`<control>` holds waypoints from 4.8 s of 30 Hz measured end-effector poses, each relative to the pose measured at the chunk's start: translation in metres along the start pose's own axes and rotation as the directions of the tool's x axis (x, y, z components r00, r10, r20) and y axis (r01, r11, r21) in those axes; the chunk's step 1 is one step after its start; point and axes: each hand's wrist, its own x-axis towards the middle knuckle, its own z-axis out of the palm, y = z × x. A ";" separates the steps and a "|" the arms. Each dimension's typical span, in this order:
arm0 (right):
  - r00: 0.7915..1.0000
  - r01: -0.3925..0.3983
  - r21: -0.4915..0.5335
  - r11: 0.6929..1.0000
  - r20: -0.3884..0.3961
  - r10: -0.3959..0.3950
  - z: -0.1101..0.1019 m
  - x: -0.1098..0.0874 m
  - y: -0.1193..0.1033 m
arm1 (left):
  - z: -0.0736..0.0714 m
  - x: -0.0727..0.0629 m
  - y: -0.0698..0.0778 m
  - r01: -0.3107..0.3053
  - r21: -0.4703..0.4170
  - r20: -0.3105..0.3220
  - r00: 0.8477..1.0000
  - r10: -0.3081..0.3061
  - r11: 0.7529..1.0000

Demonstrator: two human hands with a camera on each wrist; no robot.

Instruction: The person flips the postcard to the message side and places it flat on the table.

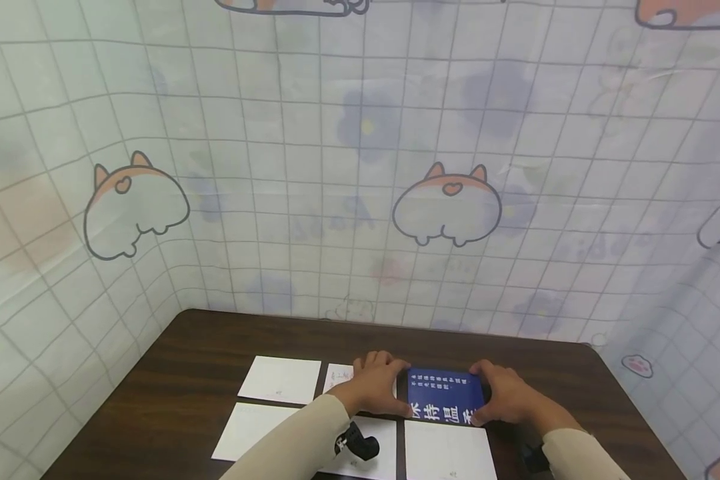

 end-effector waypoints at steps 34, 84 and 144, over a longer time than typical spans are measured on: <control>0.968 0.041 0.059 0.997 -0.249 -0.025 0.005 -0.016 0.004 | 0.000 -0.004 0.007 -0.086 -0.372 -0.186 0.982 0.017 0.924; 0.981 0.050 0.147 0.988 -0.195 -0.020 -0.003 -0.030 0.013 | -0.007 -0.005 0.001 -0.184 -0.331 -0.289 0.954 0.087 0.926; 0.988 0.098 0.132 0.986 -0.134 -0.080 0.016 -0.030 0.013 | 0.007 -0.008 0.000 -0.153 -0.114 -0.180 0.975 0.131 0.982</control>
